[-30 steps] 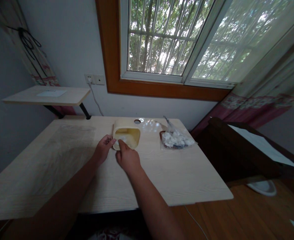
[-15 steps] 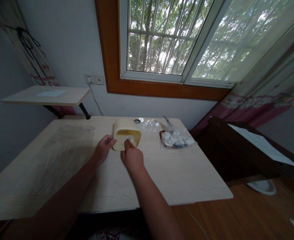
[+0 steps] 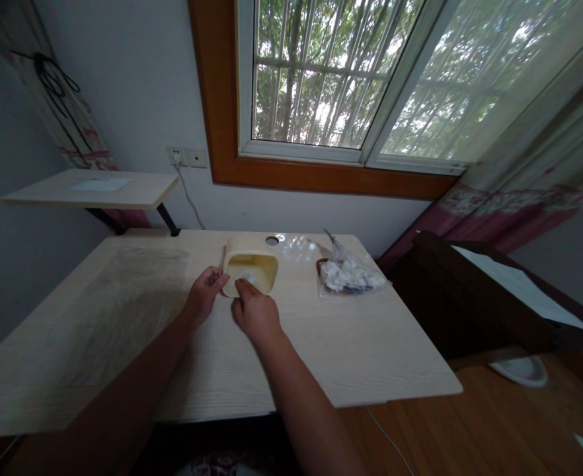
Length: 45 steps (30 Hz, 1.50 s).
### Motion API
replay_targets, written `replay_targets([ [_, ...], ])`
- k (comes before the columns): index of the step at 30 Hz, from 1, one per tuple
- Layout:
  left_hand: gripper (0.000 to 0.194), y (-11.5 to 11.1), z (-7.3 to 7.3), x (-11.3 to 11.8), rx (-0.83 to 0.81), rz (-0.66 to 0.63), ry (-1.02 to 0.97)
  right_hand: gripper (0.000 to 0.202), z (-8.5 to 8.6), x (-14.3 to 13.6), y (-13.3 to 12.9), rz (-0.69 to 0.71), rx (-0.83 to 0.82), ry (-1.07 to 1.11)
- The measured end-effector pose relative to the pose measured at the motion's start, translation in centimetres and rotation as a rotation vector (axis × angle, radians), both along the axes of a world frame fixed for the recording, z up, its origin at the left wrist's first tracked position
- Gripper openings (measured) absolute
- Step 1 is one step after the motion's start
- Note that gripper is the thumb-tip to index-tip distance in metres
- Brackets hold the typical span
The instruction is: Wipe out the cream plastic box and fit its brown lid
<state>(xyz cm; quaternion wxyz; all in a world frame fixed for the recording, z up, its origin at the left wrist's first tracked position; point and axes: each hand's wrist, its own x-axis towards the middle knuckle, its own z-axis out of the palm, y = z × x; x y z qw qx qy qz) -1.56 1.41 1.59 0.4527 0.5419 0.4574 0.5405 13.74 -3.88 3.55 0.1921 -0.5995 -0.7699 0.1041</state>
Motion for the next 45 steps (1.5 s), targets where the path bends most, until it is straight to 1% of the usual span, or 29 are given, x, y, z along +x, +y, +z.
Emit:
replay_targets([
  [3, 0.03, 0.0, -0.1, 0.0, -0.003, 0.001, -0.032, 0.051, 0.0, 0.0, 0.0, 0.077, 0.024, 0.024],
  [6, 0.031, 0.1, -0.1, 0.0, -0.01, 0.004, -0.042, 0.051, -0.2, 0.1, 0.2, 0.094, 0.041, 0.043],
  [10, 0.03, 0.1, -0.2, 0.1, -0.017, -0.013, -0.055, 0.047, -0.4, 0.4, 0.4, 0.047, 0.048, 0.024],
  [15, 0.028, 0.3, -0.7, -0.1, -0.005, 0.001, -0.029, 0.044, -0.4, 0.7, 0.4, -0.05, 0.024, -0.063],
  [22, 0.028, 0.6, -1.1, -0.2, 0.009, 0.015, -0.014, 0.053, -0.4, 0.9, 0.4, -0.159, -0.036, -0.191],
  [29, 0.027, 0.4, -0.9, 0.0, 0.021, 0.002, -0.002, 0.05, -0.8, 0.5, 0.1, -0.188, -0.053, -0.247],
  [33, 0.027, 0.2, -0.5, 0.0, 0.014, -0.001, 0.026, 0.058, -1.4, 0.4, 0.1, -0.195, -0.039, -0.236],
  [36, 0.026, -0.1, 0.0, 0.1, 0.007, -0.006, 0.077, 0.063, -1.7, 0.5, 0.3, -0.181, -0.041, -0.232],
  [40, 0.026, -0.2, 0.4, 0.1, 0.024, -0.01, 0.127, 0.064, -1.7, 0.5, 0.4, -0.125, -0.046, -0.204],
  [45, 0.024, -0.3, 0.4, 0.0, 0.039, -0.016, 0.115, 0.061, -1.1, 0.1, 0.1, 0.011, -0.012, -0.106],
])
